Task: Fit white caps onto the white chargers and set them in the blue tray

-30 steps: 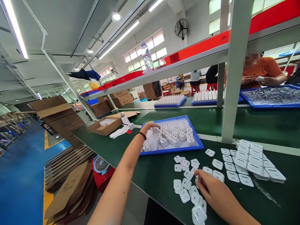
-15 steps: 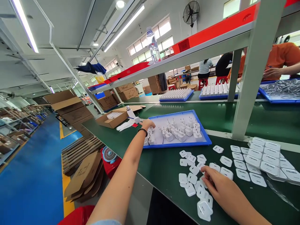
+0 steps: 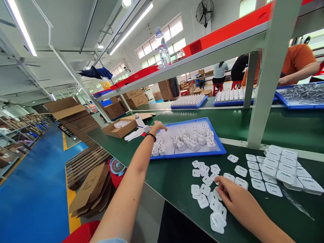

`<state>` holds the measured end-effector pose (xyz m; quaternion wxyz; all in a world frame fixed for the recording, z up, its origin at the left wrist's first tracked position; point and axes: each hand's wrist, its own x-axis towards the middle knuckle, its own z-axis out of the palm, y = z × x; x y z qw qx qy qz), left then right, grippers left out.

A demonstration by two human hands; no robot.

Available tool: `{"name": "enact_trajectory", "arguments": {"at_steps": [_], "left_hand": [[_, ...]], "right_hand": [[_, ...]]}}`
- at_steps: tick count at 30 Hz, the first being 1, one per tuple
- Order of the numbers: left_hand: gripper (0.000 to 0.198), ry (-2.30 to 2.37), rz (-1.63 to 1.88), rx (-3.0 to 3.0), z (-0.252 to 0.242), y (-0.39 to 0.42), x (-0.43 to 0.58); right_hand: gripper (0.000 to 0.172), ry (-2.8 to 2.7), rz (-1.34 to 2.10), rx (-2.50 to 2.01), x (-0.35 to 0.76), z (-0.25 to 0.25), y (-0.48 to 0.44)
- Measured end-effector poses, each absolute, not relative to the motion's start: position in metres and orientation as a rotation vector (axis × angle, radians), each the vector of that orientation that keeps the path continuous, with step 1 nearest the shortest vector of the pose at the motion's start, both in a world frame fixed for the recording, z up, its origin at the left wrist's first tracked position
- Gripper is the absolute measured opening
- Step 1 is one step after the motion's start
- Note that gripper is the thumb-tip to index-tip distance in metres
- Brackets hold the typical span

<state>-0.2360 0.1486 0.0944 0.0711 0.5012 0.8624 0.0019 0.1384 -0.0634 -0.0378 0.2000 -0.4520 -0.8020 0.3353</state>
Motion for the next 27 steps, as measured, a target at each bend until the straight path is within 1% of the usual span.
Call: {"name": "enact_trajectory", "arguments": {"at_steps": [3,6,9,11,15,18,25,27], "left_hand": [[0.038,2.365,0.054,1.738,0.096,0.151,-0.221],[0.044,2.153,0.074,1.905,0.080,0.148,-0.198],[0.054,2.021,0.057,2.001,0.060,0.144,-0.179],[0.054,1.970,0.043,2.047,0.052,0.143,-0.173],[0.044,1.956,0.011,2.100,0.047,0.147,-0.174],[0.042,2.036,-0.009,2.110,0.053,0.153,-0.189],[0.046,2.172,-0.065,2.135,0.085,0.151,-0.243],[0.055,2.155,-0.094,2.155,0.089,0.145,-0.250]], "right_hand": [[0.024,-2.234,0.919,-1.261,0.138,-0.040,-0.064],[0.023,-2.237,0.908,-1.264,0.139,-0.040,-0.064],[0.022,-2.235,0.911,-1.265,0.139,-0.040,-0.064],[0.023,-2.238,0.914,-1.268,0.139,-0.040,-0.064],[0.025,-2.256,0.918,-1.283,0.139,-0.039,-0.063],[0.026,-2.253,0.934,-1.296,0.139,-0.038,-0.063],[0.028,-2.255,0.921,-1.282,0.139,-0.040,-0.064],[0.028,-2.254,0.932,-1.276,0.138,-0.041,-0.064]]}}
